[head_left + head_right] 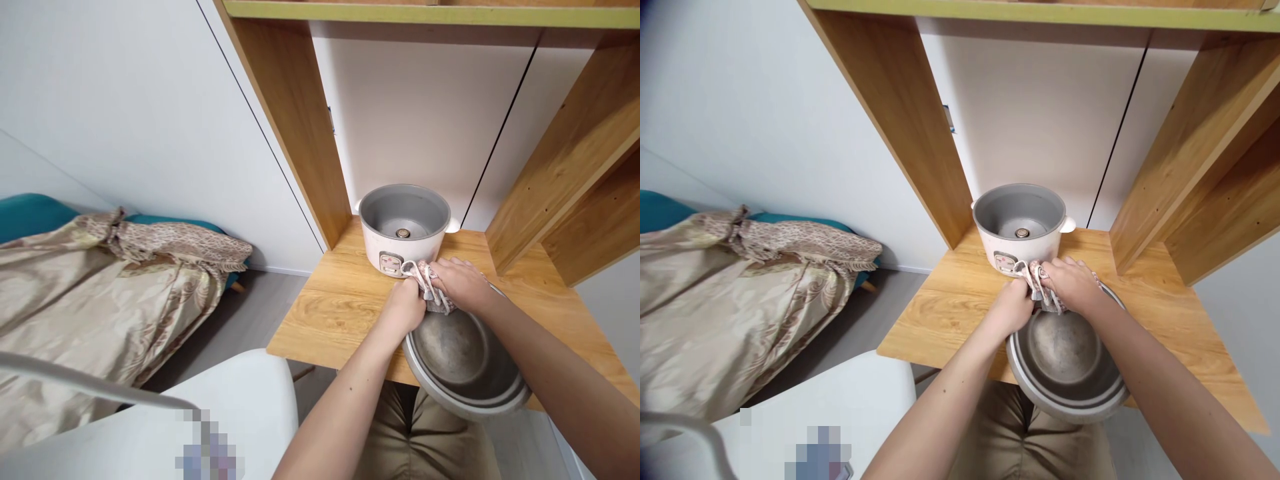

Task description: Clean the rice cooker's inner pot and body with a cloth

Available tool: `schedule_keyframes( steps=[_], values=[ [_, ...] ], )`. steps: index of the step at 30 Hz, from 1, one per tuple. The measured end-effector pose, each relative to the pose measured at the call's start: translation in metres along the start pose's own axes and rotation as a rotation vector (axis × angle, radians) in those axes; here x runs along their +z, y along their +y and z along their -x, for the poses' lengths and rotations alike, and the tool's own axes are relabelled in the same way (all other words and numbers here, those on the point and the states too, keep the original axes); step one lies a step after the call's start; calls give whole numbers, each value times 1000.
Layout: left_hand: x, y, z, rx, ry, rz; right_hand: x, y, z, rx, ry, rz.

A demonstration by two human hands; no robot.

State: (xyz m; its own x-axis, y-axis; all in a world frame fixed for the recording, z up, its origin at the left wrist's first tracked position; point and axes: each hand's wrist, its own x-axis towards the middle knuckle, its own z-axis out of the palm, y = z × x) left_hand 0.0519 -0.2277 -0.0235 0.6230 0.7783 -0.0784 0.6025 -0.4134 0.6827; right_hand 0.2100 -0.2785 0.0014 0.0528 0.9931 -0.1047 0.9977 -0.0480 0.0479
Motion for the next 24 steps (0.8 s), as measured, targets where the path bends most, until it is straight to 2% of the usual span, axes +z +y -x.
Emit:
schedule_keyframes(
  steps=[24],
  values=[
    [4,-3,-3,-10,-4,-14,13,5,0,-59,72,84]
  ],
)
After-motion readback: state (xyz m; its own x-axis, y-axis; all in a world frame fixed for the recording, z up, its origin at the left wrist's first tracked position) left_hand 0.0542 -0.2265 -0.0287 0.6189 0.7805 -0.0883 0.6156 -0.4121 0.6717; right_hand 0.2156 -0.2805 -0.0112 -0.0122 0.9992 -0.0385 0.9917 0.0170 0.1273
